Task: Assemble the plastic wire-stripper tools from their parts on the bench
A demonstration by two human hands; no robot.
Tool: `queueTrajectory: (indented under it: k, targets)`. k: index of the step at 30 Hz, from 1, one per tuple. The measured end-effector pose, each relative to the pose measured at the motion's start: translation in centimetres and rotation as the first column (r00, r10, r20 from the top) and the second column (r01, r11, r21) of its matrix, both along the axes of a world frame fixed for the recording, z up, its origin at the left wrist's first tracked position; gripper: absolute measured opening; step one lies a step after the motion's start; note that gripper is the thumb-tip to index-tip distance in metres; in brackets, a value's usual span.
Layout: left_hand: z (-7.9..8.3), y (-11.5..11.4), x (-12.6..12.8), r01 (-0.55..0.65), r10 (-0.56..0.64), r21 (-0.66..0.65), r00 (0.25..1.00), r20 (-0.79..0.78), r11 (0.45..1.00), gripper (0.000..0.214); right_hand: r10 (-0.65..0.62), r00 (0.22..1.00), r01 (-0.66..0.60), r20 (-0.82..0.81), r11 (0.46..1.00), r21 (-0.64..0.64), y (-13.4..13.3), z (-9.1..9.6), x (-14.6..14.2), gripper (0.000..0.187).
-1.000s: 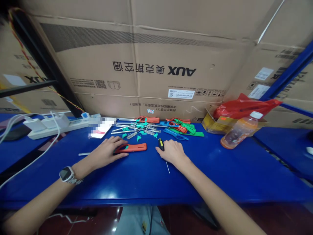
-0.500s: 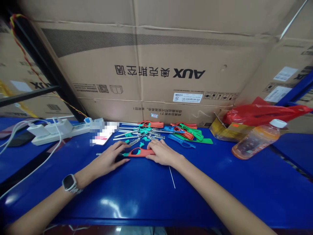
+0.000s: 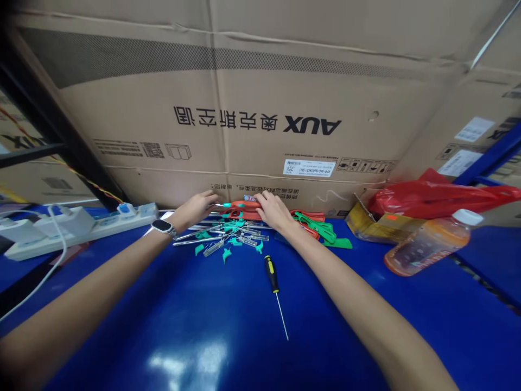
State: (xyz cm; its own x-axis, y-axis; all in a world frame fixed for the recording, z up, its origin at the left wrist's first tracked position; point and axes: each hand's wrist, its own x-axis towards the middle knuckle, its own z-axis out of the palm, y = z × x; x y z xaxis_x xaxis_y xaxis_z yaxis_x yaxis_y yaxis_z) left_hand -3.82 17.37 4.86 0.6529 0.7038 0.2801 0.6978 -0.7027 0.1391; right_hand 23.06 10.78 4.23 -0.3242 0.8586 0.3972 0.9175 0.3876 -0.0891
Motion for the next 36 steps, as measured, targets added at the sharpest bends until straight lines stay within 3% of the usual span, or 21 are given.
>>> queueTrajectory:
  k: [4,12,18,25,30,36]
  targets:
    - [-1.4,0.7,0.6,-0.033,0.033,0.055,0.999,0.004,0.998,0.023,-0.013,0.998,0.010,0.058,0.998,0.058,0.6,-1.3,0.2,0.023]
    - [-3.7,0.1,-0.2,-0.057,0.042,0.190,0.996,0.082,0.980,0.029,-0.092,0.994,0.098,-0.053,0.987,0.129,-0.3,-2.7,0.1,0.027]
    - [-3.5,-1.1,0.0,-0.098,0.080,0.159,0.990,0.113,0.982,0.025,-0.086,0.983,0.109,-0.162,0.984,0.140,-0.6,-2.9,-0.5,0.027]
    - [-4.0,-2.1,0.5,-0.140,0.128,0.089,0.984,0.125,0.986,0.021,-0.097,0.980,0.118,-0.173,0.986,0.116,-1.2,-3.3,-1.4,0.023]
    - [-3.5,-3.0,0.1,-0.153,0.138,0.114,0.982,0.130,0.982,0.019,-0.109,0.978,0.129,-0.176,0.986,0.105,-2.2,-2.9,-1.4,0.023]
    - [-2.5,-5.8,1.2,-0.058,0.029,0.127,0.974,0.223,0.990,0.018,-0.101,0.947,0.131,-0.304,0.988,0.080,-5.7,-2.7,0.0,0.017]
